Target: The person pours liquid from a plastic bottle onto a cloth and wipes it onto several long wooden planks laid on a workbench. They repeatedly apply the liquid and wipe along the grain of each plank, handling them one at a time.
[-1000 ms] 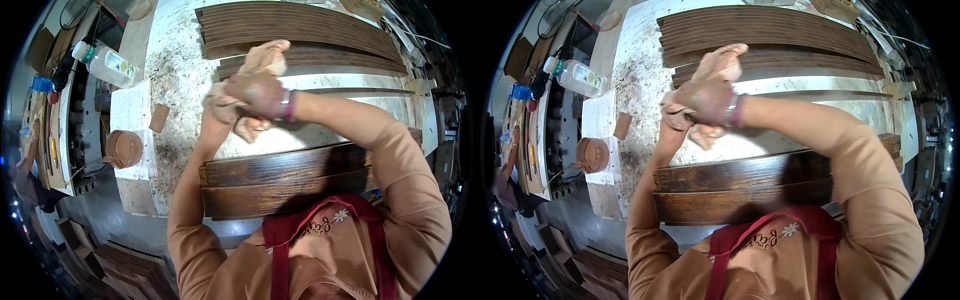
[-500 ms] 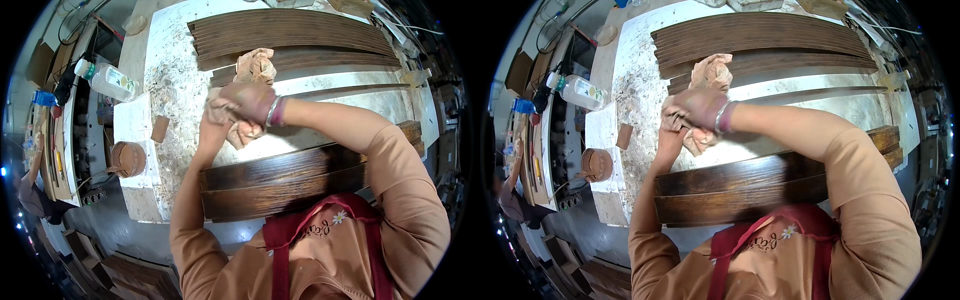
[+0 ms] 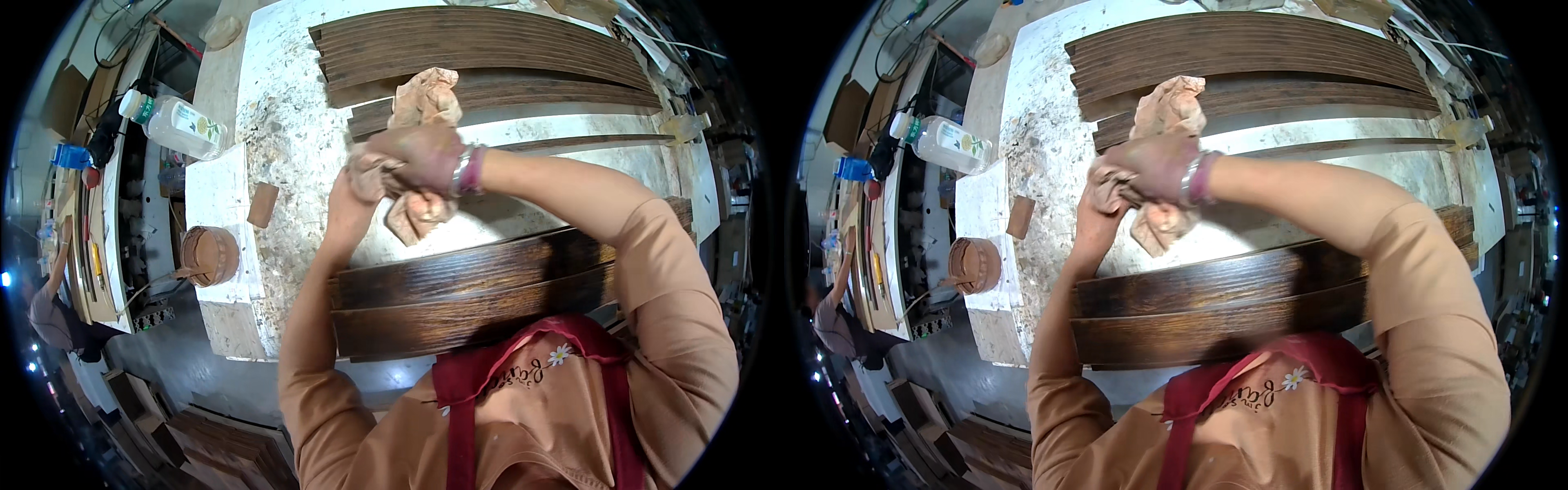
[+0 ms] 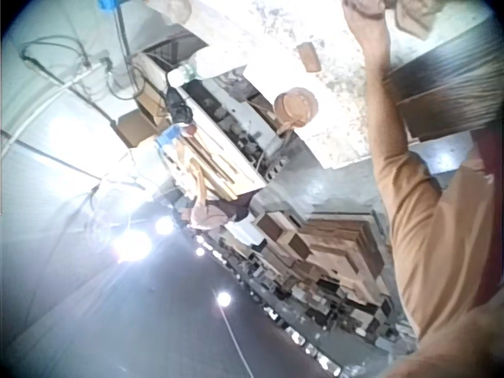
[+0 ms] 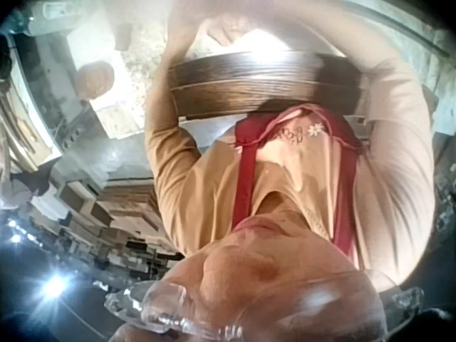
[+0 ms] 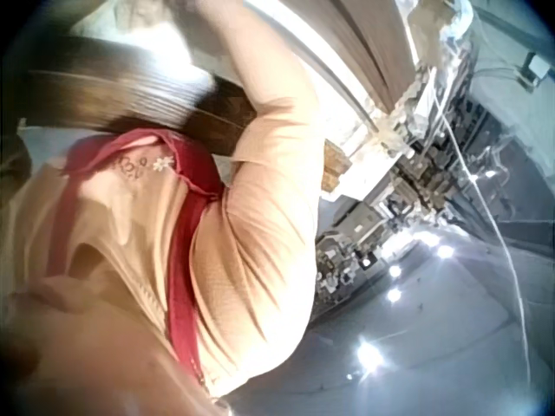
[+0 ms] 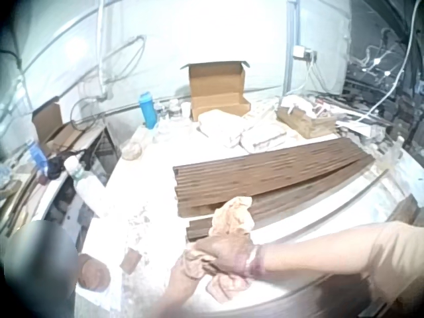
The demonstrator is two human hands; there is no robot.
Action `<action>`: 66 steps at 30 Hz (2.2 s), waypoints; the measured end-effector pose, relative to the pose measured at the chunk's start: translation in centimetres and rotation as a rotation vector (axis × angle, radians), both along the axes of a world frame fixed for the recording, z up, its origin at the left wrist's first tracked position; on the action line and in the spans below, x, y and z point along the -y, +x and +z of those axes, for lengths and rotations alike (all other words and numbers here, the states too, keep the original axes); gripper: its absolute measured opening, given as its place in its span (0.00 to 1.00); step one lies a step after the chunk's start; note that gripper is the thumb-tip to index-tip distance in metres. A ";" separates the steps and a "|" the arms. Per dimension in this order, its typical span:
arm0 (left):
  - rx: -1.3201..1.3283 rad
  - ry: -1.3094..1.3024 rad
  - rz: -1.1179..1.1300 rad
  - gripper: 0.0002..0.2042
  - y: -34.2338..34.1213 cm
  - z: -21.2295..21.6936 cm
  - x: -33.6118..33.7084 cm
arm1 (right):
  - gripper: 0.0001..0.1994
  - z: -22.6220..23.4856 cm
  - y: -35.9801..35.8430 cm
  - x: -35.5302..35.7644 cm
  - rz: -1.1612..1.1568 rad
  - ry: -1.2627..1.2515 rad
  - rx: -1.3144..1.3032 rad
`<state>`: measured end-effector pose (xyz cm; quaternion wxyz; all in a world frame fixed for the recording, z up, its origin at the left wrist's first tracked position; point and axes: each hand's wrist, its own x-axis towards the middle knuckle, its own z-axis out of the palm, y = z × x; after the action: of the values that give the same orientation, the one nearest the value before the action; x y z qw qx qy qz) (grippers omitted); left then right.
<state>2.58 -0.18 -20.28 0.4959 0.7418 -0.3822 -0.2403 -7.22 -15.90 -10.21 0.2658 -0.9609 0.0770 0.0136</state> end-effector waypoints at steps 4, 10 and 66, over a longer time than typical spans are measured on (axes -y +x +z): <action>0.285 0.135 -0.095 0.12 0.1 1.1 0.9 | 0.13 -0.8 -2.3 1.3 -0.028 -0.094 0.075; 0.218 -0.028 -0.129 0.09 0.5 -0.5 0.3 | 0.18 -0.4 -1.5 2.3 -0.190 0.108 0.012; 0.547 0.102 -0.029 0.46 5.2 2.5 3.7 | 0.22 3.2 -19.1 20.1 -0.535 -0.127 0.392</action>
<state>7.80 -3.90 -17.81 0.3329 0.7975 -0.5000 -0.0574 -26.27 -36.00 -6.96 0.2093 -0.9055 0.2748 -0.2464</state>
